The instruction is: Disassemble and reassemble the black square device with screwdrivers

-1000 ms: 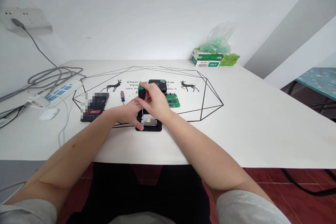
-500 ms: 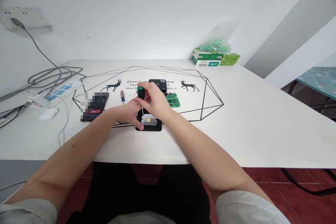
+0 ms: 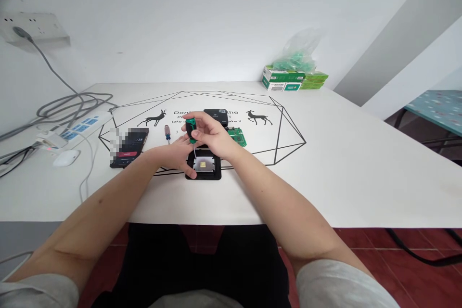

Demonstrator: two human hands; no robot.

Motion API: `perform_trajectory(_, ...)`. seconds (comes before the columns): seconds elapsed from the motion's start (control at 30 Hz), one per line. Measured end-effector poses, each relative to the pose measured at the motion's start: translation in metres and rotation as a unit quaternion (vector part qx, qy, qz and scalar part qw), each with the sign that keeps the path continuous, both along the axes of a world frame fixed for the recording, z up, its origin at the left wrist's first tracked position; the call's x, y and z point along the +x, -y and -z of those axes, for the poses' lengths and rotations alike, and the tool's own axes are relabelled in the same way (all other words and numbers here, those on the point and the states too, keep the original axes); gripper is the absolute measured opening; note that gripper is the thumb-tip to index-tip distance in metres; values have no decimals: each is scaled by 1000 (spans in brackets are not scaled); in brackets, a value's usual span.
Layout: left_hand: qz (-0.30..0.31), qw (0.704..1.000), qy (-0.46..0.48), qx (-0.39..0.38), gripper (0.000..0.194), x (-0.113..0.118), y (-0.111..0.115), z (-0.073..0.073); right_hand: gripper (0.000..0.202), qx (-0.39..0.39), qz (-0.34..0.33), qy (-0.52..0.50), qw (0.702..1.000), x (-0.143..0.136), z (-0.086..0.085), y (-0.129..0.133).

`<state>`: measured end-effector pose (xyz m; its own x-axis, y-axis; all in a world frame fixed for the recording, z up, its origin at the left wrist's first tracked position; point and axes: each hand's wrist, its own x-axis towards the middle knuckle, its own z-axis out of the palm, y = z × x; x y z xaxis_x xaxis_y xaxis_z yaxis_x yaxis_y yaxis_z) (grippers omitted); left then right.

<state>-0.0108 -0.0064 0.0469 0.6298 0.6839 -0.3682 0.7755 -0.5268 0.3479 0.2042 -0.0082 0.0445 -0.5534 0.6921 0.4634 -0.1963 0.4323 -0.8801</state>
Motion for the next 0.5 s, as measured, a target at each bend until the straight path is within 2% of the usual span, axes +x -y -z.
perform_trajectory(0.07,-2,1000,-3,-1,146,0,0,0,48,-22,11,-12,1000,0,-1,0)
perform_trajectory(0.23,3,1000,-9,4,146,1,-1,2,46,28,152,-44,987,-7,1,0)
perform_trajectory(0.3,-3,1000,-10,3,147,1,-1,3,48,29,173,-58,983,-8,1,0)
perform_trajectory(0.37,-8,1000,-11,3,146,1,-1,4,49,16,151,-66,986,-7,-1,0)
perform_trajectory(0.5,-2,1000,-2,10,147,0,-3,6,44,-56,44,-79,994,-2,-7,3)
